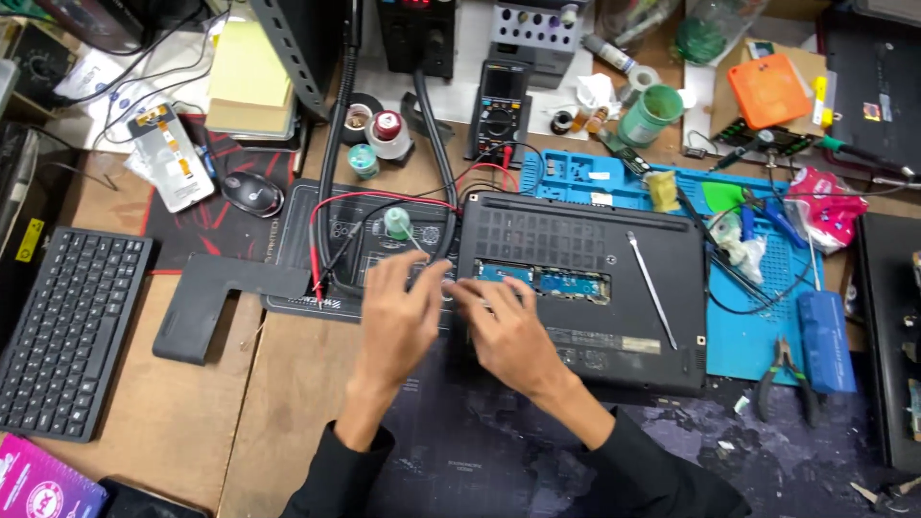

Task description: Disassembling a laptop by removing screws from the back panel and extracting the optical drive

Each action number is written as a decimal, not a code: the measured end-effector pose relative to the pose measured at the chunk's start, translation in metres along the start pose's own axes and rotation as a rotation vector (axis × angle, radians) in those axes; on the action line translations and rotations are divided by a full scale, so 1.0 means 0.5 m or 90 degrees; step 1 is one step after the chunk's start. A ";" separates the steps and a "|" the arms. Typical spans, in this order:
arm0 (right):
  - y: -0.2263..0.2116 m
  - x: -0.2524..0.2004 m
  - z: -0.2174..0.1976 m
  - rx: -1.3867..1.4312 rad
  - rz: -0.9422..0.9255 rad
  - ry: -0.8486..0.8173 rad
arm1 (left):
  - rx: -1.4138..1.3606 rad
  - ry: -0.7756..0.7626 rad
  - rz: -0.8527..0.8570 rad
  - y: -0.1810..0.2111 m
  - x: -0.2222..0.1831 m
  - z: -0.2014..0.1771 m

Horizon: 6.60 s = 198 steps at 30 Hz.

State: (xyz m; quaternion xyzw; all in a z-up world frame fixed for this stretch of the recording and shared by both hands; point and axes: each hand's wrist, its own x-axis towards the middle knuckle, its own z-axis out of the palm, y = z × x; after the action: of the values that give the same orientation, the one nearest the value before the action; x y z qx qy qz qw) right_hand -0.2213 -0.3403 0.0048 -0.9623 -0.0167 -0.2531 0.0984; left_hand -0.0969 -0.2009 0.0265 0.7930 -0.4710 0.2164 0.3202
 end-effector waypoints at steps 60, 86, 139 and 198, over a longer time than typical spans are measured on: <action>0.398 -0.255 -0.264 0.017 0.664 -0.023 | -0.269 -0.351 -0.055 0.242 0.141 0.236; 0.418 -0.218 -0.252 0.091 0.666 0.003 | -0.188 -0.238 -0.450 0.101 0.147 0.093; 0.406 -0.283 -0.346 0.040 0.810 -0.186 | -0.284 -0.422 -0.444 0.073 0.050 0.185; 0.165 0.132 -0.172 0.523 0.054 0.126 | -0.650 -0.181 -0.164 0.068 0.161 0.093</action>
State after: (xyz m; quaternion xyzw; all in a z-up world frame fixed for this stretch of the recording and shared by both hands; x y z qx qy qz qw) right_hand -0.1985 -0.4392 0.0955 -0.8139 -0.0670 -0.3125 0.4851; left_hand -0.0880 -0.2949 0.0565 0.6094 -0.4539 -0.1901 0.6217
